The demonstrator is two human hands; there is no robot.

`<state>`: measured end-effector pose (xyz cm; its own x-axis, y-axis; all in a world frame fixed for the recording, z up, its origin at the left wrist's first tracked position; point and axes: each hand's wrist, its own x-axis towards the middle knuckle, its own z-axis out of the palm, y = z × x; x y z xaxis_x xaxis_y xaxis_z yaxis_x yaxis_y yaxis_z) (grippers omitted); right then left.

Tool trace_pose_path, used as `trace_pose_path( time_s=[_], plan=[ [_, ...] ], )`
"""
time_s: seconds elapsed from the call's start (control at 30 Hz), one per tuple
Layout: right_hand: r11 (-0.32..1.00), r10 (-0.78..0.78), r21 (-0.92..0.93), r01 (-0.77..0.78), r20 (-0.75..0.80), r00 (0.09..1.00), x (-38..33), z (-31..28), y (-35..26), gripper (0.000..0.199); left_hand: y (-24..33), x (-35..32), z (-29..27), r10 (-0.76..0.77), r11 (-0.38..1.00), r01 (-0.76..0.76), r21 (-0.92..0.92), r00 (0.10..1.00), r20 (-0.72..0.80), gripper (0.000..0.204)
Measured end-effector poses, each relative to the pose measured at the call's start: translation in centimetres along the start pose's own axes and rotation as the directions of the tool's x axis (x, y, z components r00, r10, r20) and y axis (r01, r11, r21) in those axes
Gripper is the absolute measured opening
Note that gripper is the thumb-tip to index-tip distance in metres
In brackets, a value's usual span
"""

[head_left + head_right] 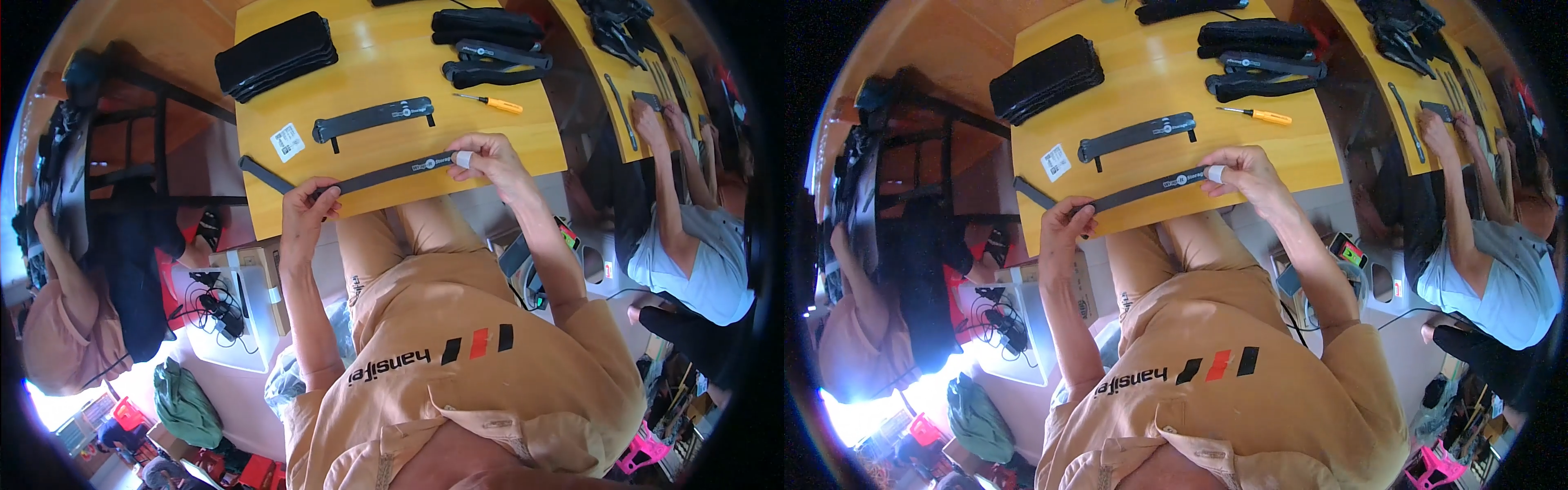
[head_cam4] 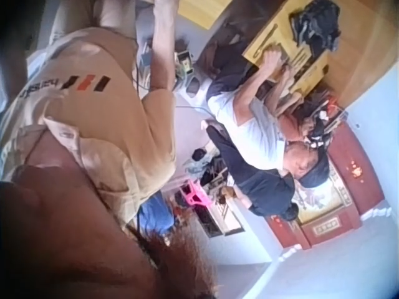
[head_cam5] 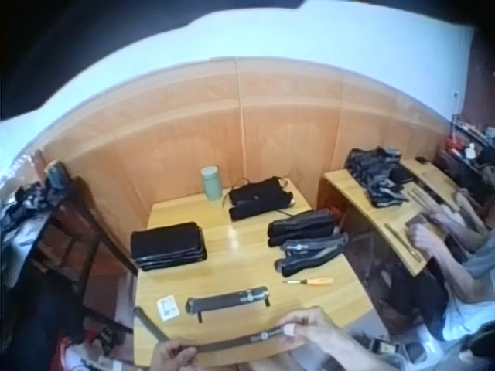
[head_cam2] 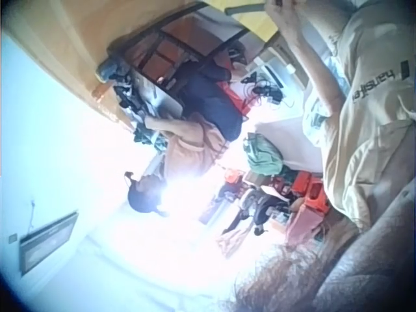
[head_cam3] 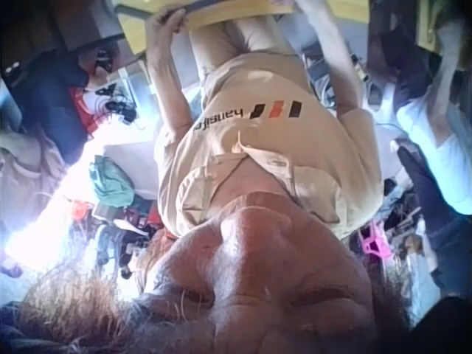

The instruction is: Using a screwdriver to remove screws from black plastic straps in a manufacturing setting.

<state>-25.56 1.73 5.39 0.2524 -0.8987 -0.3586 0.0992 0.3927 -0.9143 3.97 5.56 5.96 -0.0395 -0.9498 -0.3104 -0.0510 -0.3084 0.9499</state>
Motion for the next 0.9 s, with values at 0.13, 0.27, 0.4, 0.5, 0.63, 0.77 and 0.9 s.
trace_pose_path(
  time_s=[0.13, 0.27, 0.4, 0.5, 0.63, 0.77, 0.9],
  plan=[
    [0.987, -0.066, -0.147, 0.056, -0.061, 0.996, 1.9, 0.1, 0.6, 0.014, -0.7, 1.9, -0.5, -0.022, 0.997, 0.015, -0.070, 0.995, -0.099, 0.011],
    [0.986, -0.111, -0.135, 0.099, -0.086, 0.990, 4.2, 0.3, 1.4, 0.013, -1.3, 4.1, -0.6, 0.012, 0.996, -0.024, -0.090, 0.991, -0.136, 0.012],
    [0.986, -0.130, -0.124, 0.113, -0.137, 0.982, 6.0, 0.1, 1.9, 0.014, -1.4, 5.8, -0.5, 0.023, 0.999, -0.031, -0.039, 0.983, -0.182, 0.012],
    [0.988, -0.139, -0.090, 0.126, -0.158, 0.978, 7.0, 0.1, 2.4, 0.014, -2.1, 6.8, -0.6, 0.072, 0.997, -0.071, 0.015, 0.975, -0.210, 0.012],
    [0.980, -0.196, -0.061, 0.187, -0.220, 0.956, 7.9, 0.5, 2.7, 0.012, -3.1, 8.2, -0.5, 0.113, 0.992, -0.094, 0.079, 0.949, -0.294, 0.011],
    [0.976, -0.209, -0.115, 0.184, -0.267, 0.941, 8.4, 0.4, 2.8, 0.013, -3.7, 9.1, -0.4, 0.088, 0.995, -0.070, 0.068, 0.945, -0.314, 0.010],
    [0.980, -0.188, -0.122, 0.159, -0.297, 0.936, 8.8, 0.4, 3.1, 0.012, -3.7, 9.3, -0.3, 0.097, 0.989, -0.052, 0.138, 0.934, -0.344, 0.010]
  ],
)
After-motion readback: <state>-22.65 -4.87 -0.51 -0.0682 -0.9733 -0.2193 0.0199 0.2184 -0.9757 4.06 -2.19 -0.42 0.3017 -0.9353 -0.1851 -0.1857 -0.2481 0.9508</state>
